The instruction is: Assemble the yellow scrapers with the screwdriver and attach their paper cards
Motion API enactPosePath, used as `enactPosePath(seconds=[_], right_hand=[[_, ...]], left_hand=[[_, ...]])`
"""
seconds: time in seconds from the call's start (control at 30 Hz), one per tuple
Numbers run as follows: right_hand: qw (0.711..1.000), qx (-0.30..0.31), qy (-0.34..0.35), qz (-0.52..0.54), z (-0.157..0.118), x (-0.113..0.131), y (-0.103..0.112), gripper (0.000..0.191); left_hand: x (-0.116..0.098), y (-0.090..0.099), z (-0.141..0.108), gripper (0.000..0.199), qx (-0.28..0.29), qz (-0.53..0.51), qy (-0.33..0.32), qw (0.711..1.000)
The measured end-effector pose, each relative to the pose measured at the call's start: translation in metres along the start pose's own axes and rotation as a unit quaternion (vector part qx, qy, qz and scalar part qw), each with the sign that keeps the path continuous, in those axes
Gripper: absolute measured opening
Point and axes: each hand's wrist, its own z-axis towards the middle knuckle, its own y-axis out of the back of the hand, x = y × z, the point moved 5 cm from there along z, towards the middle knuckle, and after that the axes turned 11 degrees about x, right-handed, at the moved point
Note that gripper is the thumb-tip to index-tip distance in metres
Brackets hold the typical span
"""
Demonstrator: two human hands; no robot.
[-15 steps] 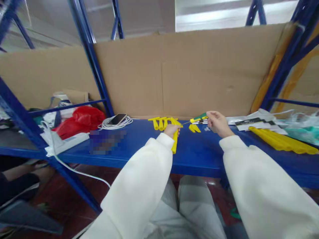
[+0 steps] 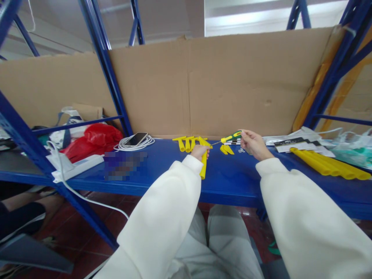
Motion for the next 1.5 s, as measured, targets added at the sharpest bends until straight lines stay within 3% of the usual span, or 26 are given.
enactPosePath(seconds=[0.27,0.43,1.13,1.5], right_hand=[[1.0,0.002,0.014,0.007,0.001,-0.001,0.0,0.044],[1.0,-0.012,0.013,-0.015,-0.001,0.002,0.0,0.051],[0.994,-0.064,-0.065,-0.064,-0.007,0.005,-0.001,0.056],[0.987,-0.069,-0.112,-0.091,-0.009,0.005,-0.001,0.052]], left_hand=[[0.001,0.0,0.001,0.032,-0.002,0.006,-0.006,1.0],[0.002,0.0,0.002,0.032,0.001,0.001,-0.005,1.0],[-0.002,-0.002,-0.003,0.032,0.011,0.007,0.003,1.0],[0.0,0.0,-0.001,0.019,0.005,0.012,0.011,1.0]])
